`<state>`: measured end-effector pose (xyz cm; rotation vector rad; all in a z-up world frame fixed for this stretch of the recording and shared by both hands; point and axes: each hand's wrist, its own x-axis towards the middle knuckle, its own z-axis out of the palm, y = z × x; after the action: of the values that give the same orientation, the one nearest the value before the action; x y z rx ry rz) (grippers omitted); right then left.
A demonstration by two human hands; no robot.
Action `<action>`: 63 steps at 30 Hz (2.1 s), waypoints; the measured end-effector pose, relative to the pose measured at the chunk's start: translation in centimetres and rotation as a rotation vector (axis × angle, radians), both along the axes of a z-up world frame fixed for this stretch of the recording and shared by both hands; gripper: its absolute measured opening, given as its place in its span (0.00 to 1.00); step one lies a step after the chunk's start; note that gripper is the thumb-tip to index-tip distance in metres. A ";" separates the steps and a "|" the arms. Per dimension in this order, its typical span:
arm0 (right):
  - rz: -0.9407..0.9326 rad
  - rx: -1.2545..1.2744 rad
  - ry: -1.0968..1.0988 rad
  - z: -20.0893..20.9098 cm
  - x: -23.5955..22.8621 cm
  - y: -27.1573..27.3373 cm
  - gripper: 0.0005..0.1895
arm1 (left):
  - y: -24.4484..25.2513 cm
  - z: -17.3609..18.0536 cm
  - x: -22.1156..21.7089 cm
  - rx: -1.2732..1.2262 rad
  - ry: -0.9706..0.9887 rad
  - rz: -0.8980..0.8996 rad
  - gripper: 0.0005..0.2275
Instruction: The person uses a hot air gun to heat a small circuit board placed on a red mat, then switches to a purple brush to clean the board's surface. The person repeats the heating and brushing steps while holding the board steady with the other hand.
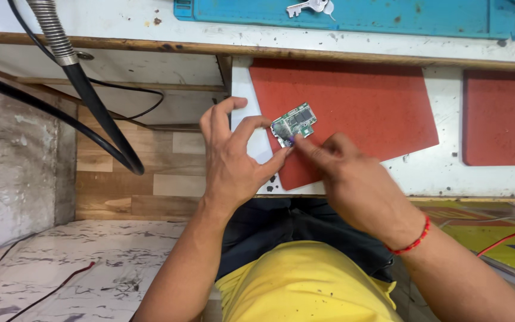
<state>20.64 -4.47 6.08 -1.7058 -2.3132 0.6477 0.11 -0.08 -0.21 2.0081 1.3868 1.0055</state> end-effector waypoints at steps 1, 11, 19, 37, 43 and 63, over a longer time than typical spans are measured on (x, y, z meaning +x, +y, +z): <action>-0.072 0.000 -0.021 0.0 0.1 0.2 0.32 | 0.1 0.0 0.0 -0.004 -0.003 -0.007 0.19; -0.141 0.006 -0.003 -0.1 1.3 0.0 0.33 | 0.0 0.0 0.1 0.035 0.002 -0.009 0.18; -0.117 0.024 -0.042 -0.9 0.7 1.6 0.29 | 0.1 0.3 -0.1 -0.004 0.007 0.008 0.19; -0.051 -0.036 -0.052 -0.2 1.0 0.9 0.36 | 0.1 0.6 0.0 -0.024 -0.014 0.011 0.20; -0.029 -0.014 -0.037 -0.7 0.9 0.6 0.33 | 0.2 0.5 -0.1 -0.010 -0.018 0.010 0.19; -0.137 -0.010 -0.031 0.0 1.2 -1.1 0.27 | 0.0 0.5 -0.3 0.060 0.021 0.021 0.17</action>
<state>21.81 -5.60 6.11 -1.8717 -2.1919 0.6115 -0.15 -0.06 0.31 2.0570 1.4067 1.0494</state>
